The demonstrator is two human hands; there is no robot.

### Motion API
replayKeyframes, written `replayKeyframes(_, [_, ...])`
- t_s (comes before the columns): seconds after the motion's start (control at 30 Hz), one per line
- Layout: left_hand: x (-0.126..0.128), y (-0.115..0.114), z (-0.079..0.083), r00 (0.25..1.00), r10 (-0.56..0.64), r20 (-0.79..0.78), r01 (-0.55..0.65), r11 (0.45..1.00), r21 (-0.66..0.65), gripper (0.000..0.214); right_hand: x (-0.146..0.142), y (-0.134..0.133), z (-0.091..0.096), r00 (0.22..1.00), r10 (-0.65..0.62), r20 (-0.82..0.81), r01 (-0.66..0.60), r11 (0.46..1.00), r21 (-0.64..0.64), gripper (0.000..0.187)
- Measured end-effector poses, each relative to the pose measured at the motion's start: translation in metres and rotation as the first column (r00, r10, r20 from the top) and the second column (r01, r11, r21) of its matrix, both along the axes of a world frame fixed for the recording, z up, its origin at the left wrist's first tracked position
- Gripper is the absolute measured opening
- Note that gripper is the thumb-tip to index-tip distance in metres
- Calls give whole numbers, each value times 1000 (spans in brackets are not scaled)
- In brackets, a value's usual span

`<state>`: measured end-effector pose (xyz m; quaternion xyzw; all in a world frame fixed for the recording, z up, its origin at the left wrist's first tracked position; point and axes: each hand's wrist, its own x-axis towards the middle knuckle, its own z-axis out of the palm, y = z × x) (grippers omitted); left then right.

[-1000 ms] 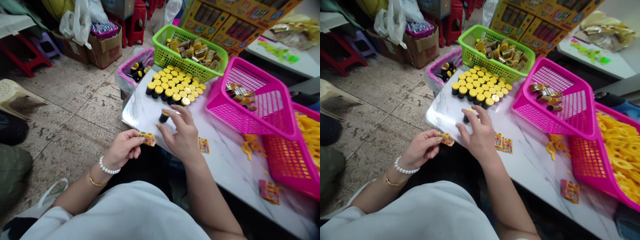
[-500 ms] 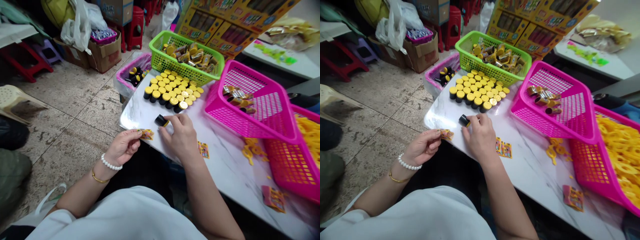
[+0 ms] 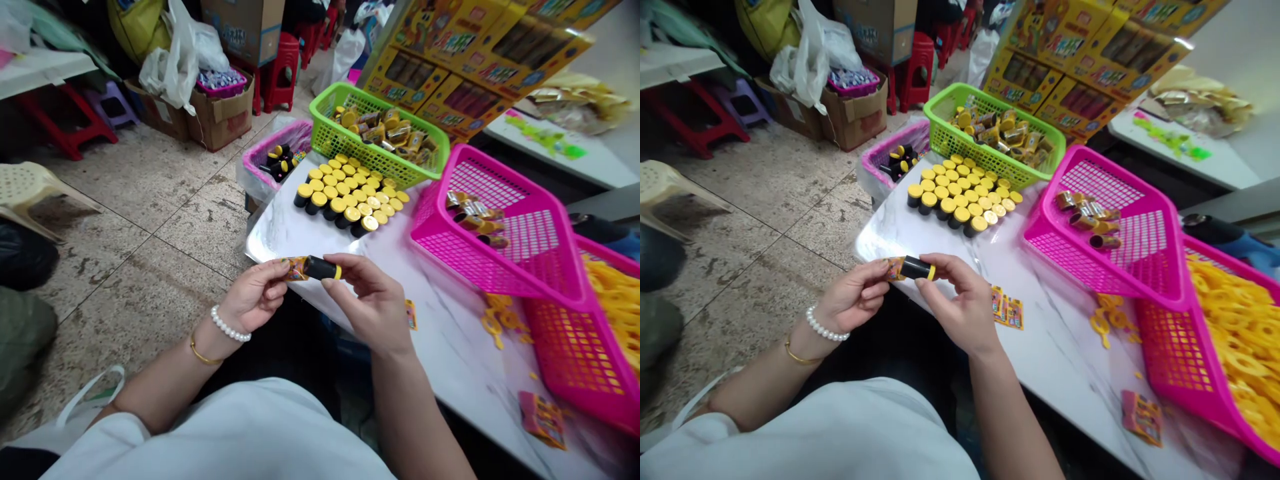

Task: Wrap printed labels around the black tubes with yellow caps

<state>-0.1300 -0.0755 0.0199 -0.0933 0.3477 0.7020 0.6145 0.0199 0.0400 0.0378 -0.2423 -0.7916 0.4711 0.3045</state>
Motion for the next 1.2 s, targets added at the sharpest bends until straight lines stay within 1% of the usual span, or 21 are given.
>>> replayKeyframes(0.07, [0, 0, 1, 1000, 13, 13, -13, 1000, -12, 2, 1, -2, 2, 998, -37, 49, 29, 988, 151, 25])
replayKeyframes(0.13, [0, 0, 0, 1000, 14, 11, -14, 1000, -16, 2, 3, -3, 4, 996, -24, 82, 4, 971, 241, 25])
replayKeyframes(0.23, [1, -1, -4, 1000, 7, 3, -7, 1000, -8, 4, 3, -5, 10, 994, 11, 112, -46, 948, 313, 24])
replayKeyframes(0.37, [4, -2, -10, 1000, -7, -17, 7, 1000, 2, 12, 3, -8, 17, 986, 5, 165, -73, 912, 404, 20])
replayKeyframes(0.43, [5, -3, -11, 998, -11, -56, 12, 1000, 13, 13, 2, -9, 19, 982, 14, 186, -90, 907, 411, 19])
replayKeyframes(0.53, [5, -4, -11, 996, 15, -91, -13, 1000, 23, 18, 4, -11, 18, 977, 44, 211, -115, 934, 338, 19])
replayKeyframes(0.6, [3, -5, -11, 996, 23, -89, -21, 1000, 20, 21, 7, -11, 16, 973, 57, 225, -129, 939, 318, 21])
replayKeyframes(0.73, [-1, -5, -11, 994, -31, -110, 33, 999, 20, 21, 12, -11, 17, 970, 121, 211, -200, 890, 409, 25])
replayKeyframes(0.77, [-1, -5, -11, 992, -44, -120, 47, 999, 21, 21, 13, -10, 19, 971, 123, 205, -200, 889, 412, 26])
replayKeyframes(0.8, [-1, -5, -11, 990, -50, -131, 53, 998, 20, 21, 14, -9, 21, 973, 116, 201, -188, 900, 393, 26])
replayKeyframes(0.83, [-1, -4, -11, 989, -45, -139, 48, 999, 18, 22, 16, -8, 23, 975, 100, 196, -164, 924, 345, 26])
replayKeyframes(0.9, [0, -4, -11, 989, -20, -146, 22, 1000, 14, 23, 18, -6, 27, 984, 79, 158, -107, 979, 174, 24])
replayKeyframes(0.93, [1, -4, -11, 989, -7, -144, 8, 1000, 11, 24, 19, -5, 29, 990, 76, 121, -85, 994, 67, 22])
replayKeyframes(1.0, [2, -4, -10, 991, -1, -133, 1, 1000, 4, 24, 18, -4, 28, 998, 60, 17, -58, 990, -126, 21])
replayKeyframes(1.03, [3, -4, -9, 992, -7, -126, 7, 1000, 2, 22, 16, -4, 26, 998, 47, -32, -52, 979, -195, 20])
replayKeyframes(1.1, [5, -2, -8, 994, -23, -106, 23, 1000, 6, 18, 12, -6, 20, 997, 38, -72, -57, 958, -282, 19])
replayKeyframes(1.2, [8, 0, -7, 998, -33, -54, 34, 999, 14, 15, 7, -11, 10, 998, 49, -43, -61, 939, -338, 16])
